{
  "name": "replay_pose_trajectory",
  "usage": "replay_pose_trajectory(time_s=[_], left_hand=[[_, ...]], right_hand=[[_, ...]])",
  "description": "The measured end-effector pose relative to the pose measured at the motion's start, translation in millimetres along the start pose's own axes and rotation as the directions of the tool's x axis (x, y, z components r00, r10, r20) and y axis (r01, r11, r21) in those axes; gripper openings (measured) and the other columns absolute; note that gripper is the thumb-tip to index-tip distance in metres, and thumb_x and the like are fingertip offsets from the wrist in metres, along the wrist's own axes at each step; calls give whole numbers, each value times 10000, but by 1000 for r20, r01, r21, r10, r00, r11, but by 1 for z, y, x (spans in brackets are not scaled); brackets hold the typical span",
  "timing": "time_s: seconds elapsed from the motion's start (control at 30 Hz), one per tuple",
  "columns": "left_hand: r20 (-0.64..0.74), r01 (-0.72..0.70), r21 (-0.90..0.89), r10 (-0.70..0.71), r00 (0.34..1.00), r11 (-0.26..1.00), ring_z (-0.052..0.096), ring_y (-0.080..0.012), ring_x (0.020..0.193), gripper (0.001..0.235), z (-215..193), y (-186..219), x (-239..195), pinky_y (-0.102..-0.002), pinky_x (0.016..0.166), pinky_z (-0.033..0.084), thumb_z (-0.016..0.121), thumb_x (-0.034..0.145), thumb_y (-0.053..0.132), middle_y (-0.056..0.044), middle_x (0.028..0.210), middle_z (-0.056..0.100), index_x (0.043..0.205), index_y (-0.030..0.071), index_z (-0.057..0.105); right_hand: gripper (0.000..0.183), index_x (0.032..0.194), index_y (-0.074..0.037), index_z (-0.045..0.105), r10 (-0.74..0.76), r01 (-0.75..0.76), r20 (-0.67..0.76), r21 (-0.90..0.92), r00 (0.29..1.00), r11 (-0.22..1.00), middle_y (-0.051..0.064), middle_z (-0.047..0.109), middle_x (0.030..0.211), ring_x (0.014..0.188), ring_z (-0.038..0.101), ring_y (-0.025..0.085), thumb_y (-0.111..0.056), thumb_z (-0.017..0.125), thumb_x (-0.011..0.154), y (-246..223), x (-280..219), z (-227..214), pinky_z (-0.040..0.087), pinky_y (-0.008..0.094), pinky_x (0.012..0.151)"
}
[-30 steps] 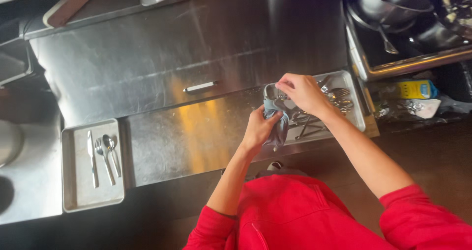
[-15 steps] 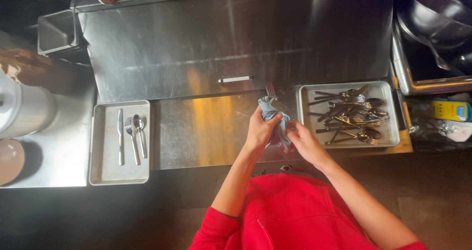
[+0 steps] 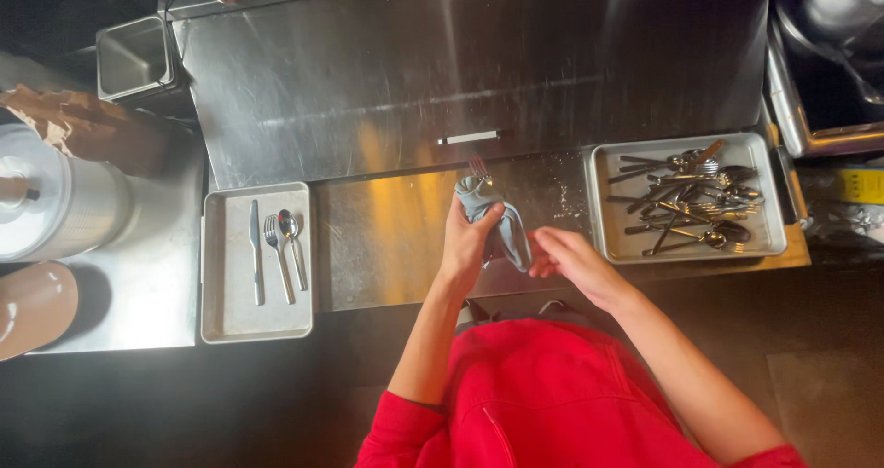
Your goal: The person dries individual pieces of cutlery using a cloth and places them into a tray. Forks, spoons, and knives are handled one at a time, wiped with the cloth, and arranged in a separate tray on the stainless steel counter.
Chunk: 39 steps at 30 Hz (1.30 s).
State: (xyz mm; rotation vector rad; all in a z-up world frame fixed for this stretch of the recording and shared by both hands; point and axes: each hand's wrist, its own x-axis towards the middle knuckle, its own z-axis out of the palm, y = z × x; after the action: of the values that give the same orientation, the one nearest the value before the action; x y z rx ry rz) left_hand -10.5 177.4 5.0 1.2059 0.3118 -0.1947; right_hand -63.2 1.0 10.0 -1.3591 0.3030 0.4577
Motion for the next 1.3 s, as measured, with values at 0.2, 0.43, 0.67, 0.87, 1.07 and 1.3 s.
replay_pose_trajectory(time_s=[0.2, 0.43, 0.67, 0.87, 1.07, 1.3], left_hand=[[9, 27, 41, -28, 1000, 999, 599, -78, 824, 405, -12, 9, -13, -280, 758, 521, 824, 787, 41, 24, 929, 681, 1149, 115, 657], [56, 58, -52, -55, 997, 997, 576, -172, 367, 247, -26, 6, -5, -259, 300, 409, 778, 835, 56, -43, 668, 626, 999, 126, 607], [-57, 64, -57, -68, 996, 996, 571, -85, 702, 269, -44, 7, -4, -277, 658, 498, 813, 803, 71, 21, 805, 636, 1022, 97, 660], [-82, 80, -48, -83, 993, 996, 572, -108, 782, 277, -41, 34, -19, -303, 757, 505, 798, 808, 61, 2, 866, 652, 1056, 83, 676], [-55, 58, -34, -60, 997, 998, 576, -102, 855, 298, -51, 27, -12, -315, 837, 512, 783, 819, 49, 14, 914, 657, 1099, 87, 688], [-126, -25, 156, 45, 991, 987, 582, -106, 866, 249, -60, 20, 9, -335, 845, 527, 774, 847, 92, 8, 943, 692, 1087, 99, 710]], right_hand=[[305, 977, 0, 723, 102, -95, 80, -78, 992, 992, 123, 733, 791, 679, 720, 198, -264, 582, 1037, 1, -2, 37, 550, 261, 598], [282, 940, -36, 673, 149, -149, 55, 9, 987, 989, 122, 698, 769, 672, 701, 195, -256, 540, 1055, 24, 11, 42, 568, 279, 607], [336, 857, -40, 686, 68, -38, 84, -314, 994, 949, 119, 704, 729, 647, 706, 191, -295, 573, 1044, 36, 9, 43, 577, 295, 623], [343, 827, -64, 674, 30, 4, 88, -354, 996, 935, 100, 698, 715, 652, 704, 181, -320, 579, 1034, 24, 0, 53, 576, 299, 655], [497, 832, -66, 679, 25, -22, 7, -269, 1000, 963, 97, 698, 699, 649, 711, 194, -418, 438, 1087, 17, -8, 55, 568, 306, 669], [450, 715, -112, 655, -38, 81, 79, -652, 996, 754, 89, 690, 624, 679, 704, 227, -286, 440, 1071, -6, -23, 74, 561, 346, 729]])
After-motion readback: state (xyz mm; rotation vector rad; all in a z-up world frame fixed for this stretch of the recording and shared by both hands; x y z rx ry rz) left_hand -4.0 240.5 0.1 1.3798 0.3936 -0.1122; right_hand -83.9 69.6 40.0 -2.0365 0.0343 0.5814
